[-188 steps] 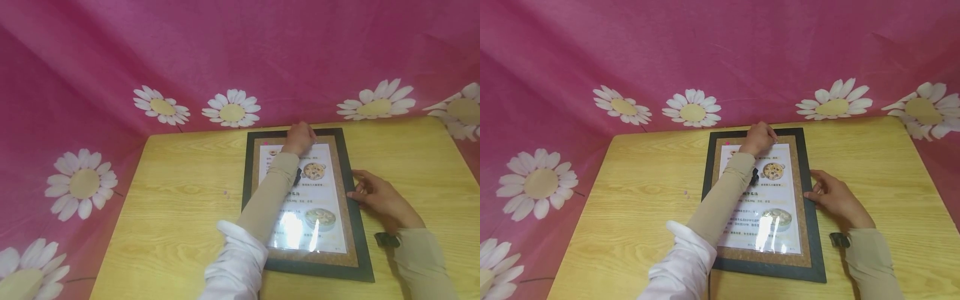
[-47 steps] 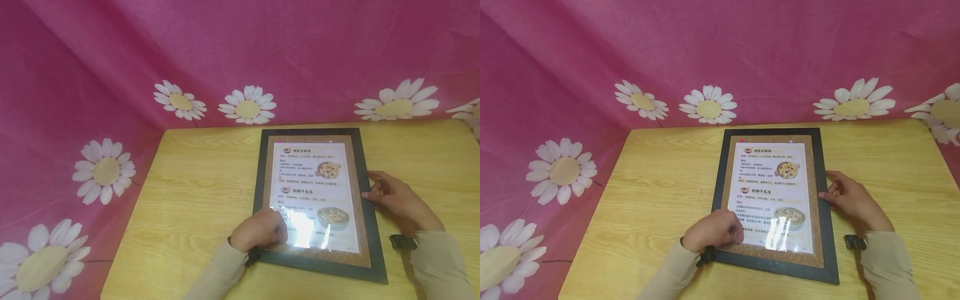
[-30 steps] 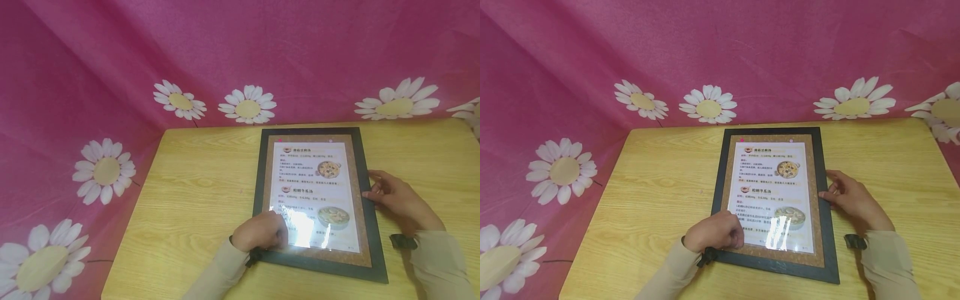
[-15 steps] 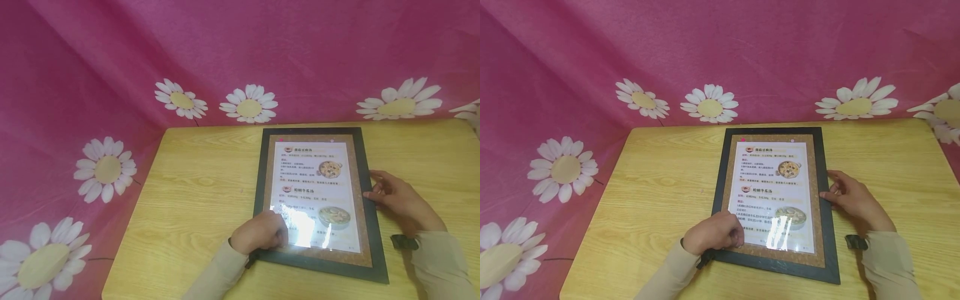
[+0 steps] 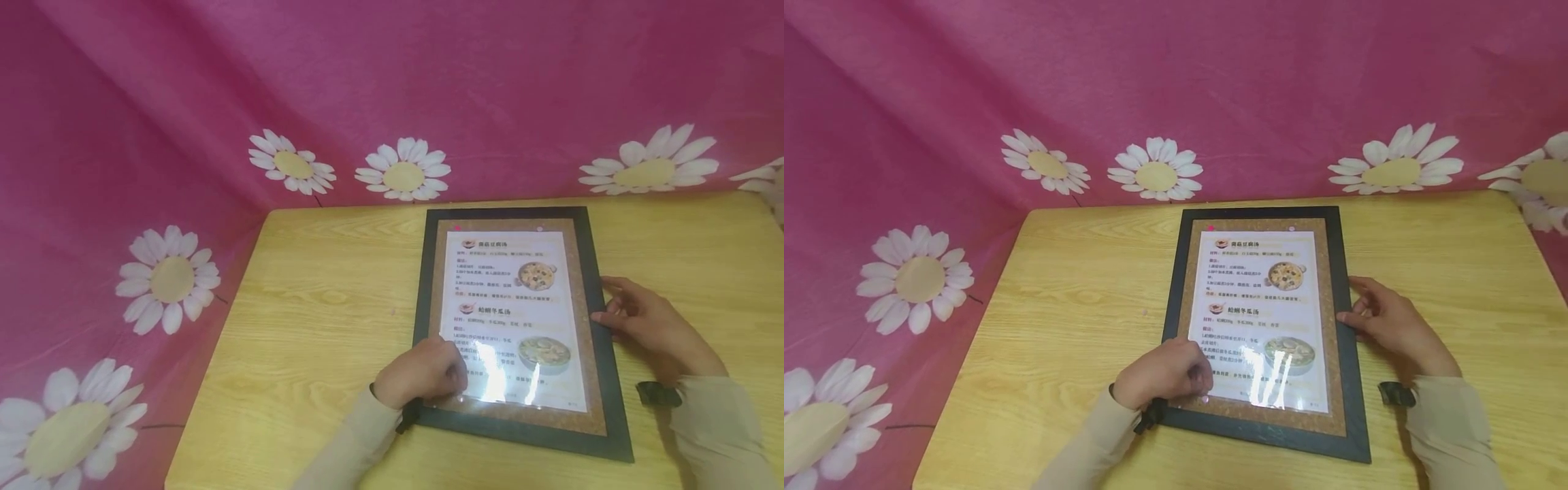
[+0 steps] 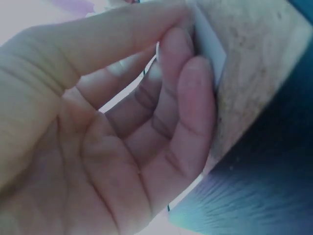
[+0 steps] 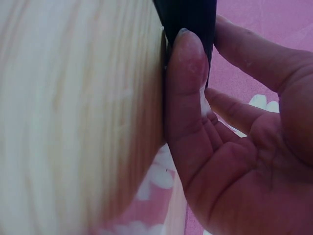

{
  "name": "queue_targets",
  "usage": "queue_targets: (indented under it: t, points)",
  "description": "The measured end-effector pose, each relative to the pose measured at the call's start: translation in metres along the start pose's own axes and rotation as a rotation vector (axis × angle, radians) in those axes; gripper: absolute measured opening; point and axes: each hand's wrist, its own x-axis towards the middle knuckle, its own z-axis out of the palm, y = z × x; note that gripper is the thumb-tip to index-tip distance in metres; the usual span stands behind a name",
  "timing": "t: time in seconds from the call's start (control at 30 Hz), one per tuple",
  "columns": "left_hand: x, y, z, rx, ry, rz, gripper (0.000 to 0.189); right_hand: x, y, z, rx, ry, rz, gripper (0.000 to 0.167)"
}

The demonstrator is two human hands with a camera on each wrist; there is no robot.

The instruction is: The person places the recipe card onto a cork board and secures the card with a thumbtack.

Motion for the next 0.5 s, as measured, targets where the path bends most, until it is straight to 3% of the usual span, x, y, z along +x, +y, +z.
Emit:
queue_targets:
  t: [0.2, 0.5]
  points:
    - [0.0018, -0.0036, 0.001, 0.008, 0.011, 0.005, 0.009, 0.0012, 0.0001, -0.0013, -0.02, 0.006, 0.002, 0.082]
    - [0.0019, -0.0035, 0.0045, -0.019, 0.02, -0.056, 0.011, 0.0011, 0.0007, 0.0004, -0.027, 0.001, -0.001, 0.082]
